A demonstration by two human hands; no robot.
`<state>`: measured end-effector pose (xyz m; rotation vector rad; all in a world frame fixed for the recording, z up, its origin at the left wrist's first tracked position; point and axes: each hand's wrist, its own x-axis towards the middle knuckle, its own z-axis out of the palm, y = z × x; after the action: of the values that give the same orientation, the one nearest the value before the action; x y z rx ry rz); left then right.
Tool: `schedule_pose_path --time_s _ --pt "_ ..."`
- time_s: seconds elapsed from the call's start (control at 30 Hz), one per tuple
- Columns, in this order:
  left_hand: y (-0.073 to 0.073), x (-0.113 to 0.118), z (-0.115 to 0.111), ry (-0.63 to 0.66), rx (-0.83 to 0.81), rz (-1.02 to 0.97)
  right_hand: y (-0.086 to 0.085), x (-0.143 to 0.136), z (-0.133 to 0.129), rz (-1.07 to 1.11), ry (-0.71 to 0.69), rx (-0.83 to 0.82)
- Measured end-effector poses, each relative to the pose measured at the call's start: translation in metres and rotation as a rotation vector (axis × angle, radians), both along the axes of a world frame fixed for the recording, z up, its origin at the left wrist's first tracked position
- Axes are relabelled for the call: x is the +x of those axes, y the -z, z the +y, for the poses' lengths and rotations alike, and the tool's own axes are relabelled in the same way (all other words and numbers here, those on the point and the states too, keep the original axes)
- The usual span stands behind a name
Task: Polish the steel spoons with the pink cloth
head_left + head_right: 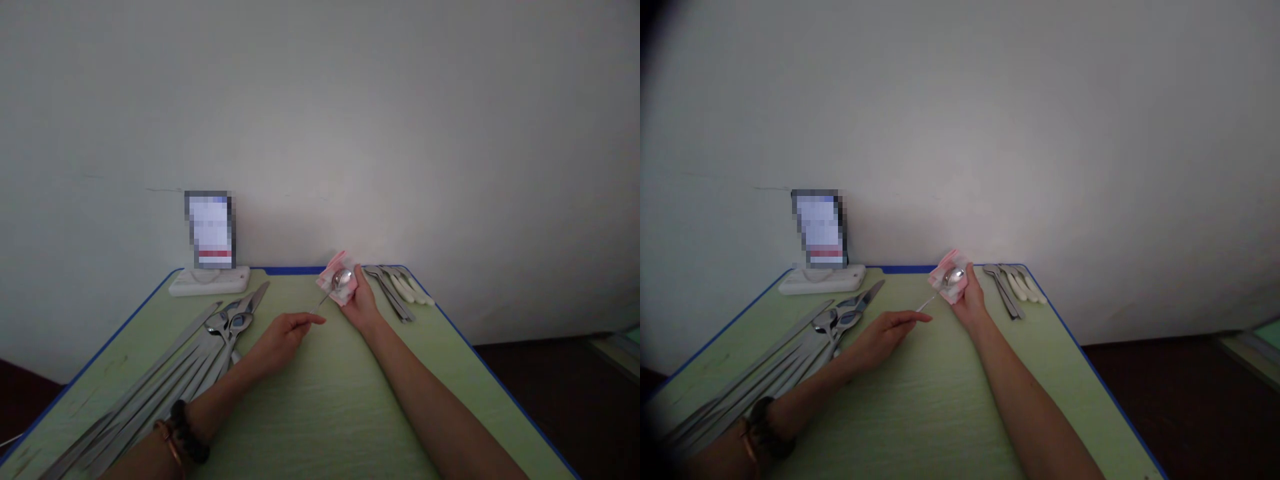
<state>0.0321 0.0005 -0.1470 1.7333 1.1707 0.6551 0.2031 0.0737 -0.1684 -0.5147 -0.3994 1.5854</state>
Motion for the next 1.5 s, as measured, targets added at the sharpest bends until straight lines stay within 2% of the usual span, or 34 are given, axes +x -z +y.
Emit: schedule_pose_path --time_s 0.17,0.4,0.53,0.67,0.8,0.93,1.13,1.3,1.5 --pt "-0.002 0.001 -0.001 -0.016 0.017 0.015 -0.001 -0.002 -0.002 -0.044 -0.042 -0.017" --pt "0.001 0.001 0.001 -0.031 0.041 0.004 -0.006 -0.004 -0.008 -0.081 -0.22 -0.001" --pt "0.0 0.002 0.0 -0.036 0.058 0.001 -0.01 -0.006 -0.011 -0.047 -0.265 0.0" --pt "0.002 0.003 0.001 -0.03 0.103 0.014 -0.009 -0.008 -0.01 -0.007 -0.227 -0.014" --pt "0.008 0.003 0.0 -0.006 0.145 0.022 -0.005 -0.01 -0.006 -0.025 -0.077 -0.082" --pt "0.012 0.001 -0.002 -0.003 0.093 -0.043 -0.003 -0.011 -0.003 -0.043 0.059 -0.139" --pt "0.019 0.003 -0.001 -0.069 -0.019 -0.17 -0.001 -0.009 -0.002 -0.039 -0.025 -0.095" --pt "0.029 0.002 0.003 -0.034 -0.03 -0.206 0.004 -0.008 -0.001 -0.053 -0.063 -0.067" --pt "0.028 0.001 0.003 -0.051 -0.048 -0.216 0.0 -0.01 -0.004 -0.077 -0.064 -0.03"
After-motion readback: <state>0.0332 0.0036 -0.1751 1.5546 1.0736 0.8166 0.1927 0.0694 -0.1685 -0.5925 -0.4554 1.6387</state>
